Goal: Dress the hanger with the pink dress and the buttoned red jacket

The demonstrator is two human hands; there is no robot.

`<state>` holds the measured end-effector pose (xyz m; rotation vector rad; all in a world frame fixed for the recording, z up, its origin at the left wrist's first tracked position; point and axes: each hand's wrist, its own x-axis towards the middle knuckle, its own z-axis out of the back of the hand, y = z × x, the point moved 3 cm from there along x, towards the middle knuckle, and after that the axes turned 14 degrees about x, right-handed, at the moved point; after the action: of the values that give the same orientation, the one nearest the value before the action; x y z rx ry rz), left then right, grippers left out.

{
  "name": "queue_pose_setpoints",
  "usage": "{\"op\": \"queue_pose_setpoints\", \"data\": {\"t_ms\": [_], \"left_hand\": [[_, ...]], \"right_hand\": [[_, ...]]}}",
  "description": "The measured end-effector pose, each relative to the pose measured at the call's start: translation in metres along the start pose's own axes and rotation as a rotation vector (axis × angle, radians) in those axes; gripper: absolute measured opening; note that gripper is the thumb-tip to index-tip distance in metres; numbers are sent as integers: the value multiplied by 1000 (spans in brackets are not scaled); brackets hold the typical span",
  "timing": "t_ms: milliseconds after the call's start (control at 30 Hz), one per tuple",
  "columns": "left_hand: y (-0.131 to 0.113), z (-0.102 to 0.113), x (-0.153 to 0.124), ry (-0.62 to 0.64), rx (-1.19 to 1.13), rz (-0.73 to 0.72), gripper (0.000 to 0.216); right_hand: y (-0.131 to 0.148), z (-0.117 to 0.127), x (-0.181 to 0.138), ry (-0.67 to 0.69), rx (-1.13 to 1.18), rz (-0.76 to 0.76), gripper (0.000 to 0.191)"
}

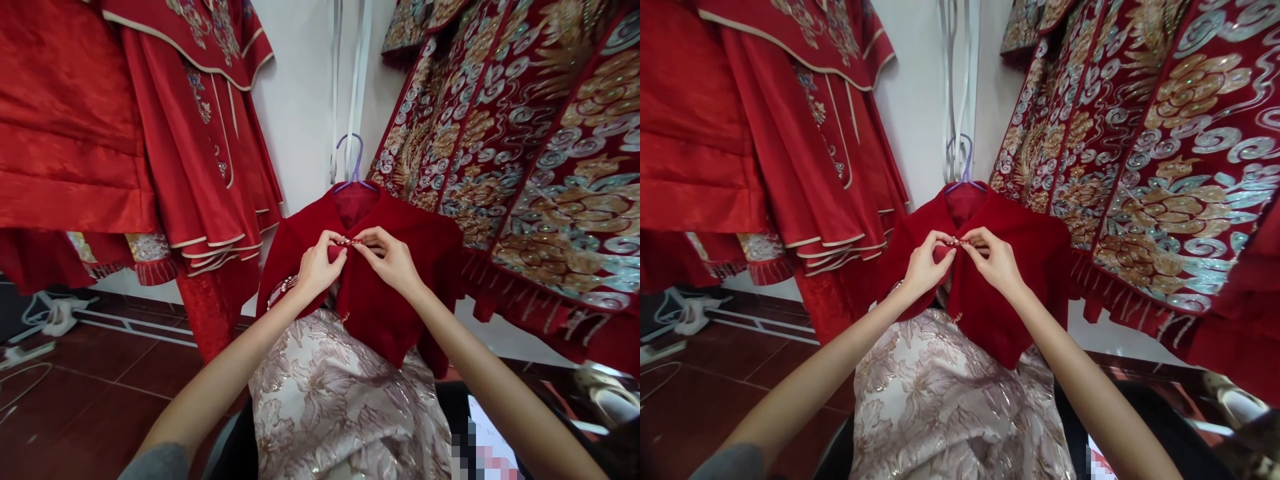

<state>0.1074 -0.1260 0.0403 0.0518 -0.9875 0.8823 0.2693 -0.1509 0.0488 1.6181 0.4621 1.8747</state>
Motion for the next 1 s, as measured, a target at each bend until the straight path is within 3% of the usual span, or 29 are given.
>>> {"op": "queue_pose_setpoints", "data": {"t_ms": [133,267,467,767,1000], "left_hand": [[0,-2,6,69,-14,6,14],[2,-6,9,103,35,78,24],[0,-7,9,167,41,59,27],[1,1,19,133,86,-55,17],[-11,10,26,141,281,-211,10]], "right_hand": [[0,0,2,16,-30,1,16],[0,0,3,26,-44,11,14],[-2,-1,3,23,-60,6,14],[-1,0,2,47,-103,21,15],[1,0,4,41,-116,37,17]]}}
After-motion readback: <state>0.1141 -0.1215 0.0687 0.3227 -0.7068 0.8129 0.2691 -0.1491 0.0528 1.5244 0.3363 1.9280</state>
